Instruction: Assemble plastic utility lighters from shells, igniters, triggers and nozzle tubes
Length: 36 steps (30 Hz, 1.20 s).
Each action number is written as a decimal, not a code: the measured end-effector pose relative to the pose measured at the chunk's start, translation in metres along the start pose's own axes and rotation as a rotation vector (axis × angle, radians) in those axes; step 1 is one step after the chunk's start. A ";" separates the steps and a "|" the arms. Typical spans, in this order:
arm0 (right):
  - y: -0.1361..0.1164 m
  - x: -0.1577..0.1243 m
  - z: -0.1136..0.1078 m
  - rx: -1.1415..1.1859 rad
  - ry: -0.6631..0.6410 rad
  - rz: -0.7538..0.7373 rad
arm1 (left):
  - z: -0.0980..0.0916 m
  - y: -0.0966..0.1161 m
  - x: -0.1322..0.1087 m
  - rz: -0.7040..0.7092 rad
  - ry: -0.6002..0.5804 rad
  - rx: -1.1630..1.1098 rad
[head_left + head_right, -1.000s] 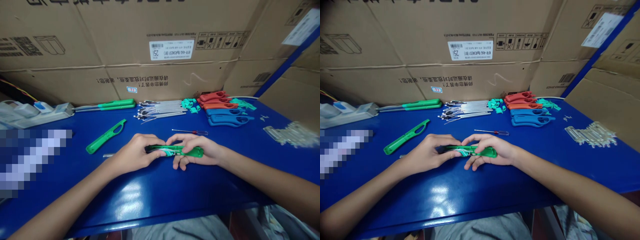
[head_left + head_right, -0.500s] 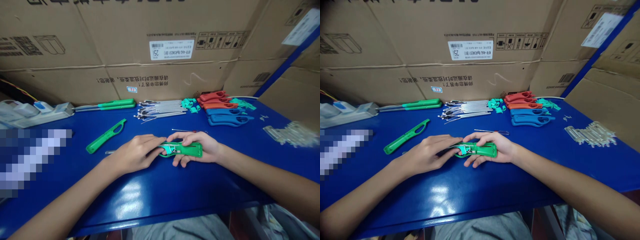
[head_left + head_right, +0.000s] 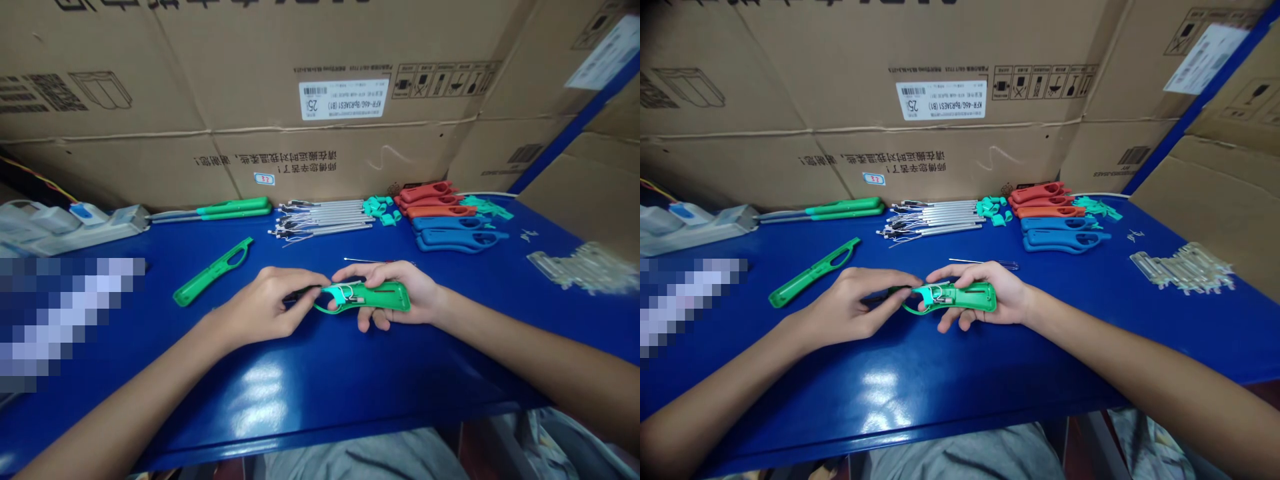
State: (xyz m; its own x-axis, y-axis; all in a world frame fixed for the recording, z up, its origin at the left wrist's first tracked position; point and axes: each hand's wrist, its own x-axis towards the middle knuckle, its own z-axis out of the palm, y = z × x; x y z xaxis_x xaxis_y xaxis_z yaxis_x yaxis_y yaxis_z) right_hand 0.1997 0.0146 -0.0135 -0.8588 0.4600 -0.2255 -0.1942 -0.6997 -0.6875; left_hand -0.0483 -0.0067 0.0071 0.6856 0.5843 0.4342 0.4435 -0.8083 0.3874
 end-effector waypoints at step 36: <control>0.001 0.002 0.005 -0.187 0.047 -0.023 | 0.008 0.001 0.004 -0.086 -0.008 -0.175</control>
State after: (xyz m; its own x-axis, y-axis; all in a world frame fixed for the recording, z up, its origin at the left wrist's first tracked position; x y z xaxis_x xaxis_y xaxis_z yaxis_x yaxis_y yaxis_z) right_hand 0.1953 0.0117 -0.0111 -0.8313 0.5026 -0.2372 -0.1183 -0.5769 -0.8082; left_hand -0.0403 -0.0063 0.0026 0.6544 0.6494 0.3873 0.3942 -0.7301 0.5582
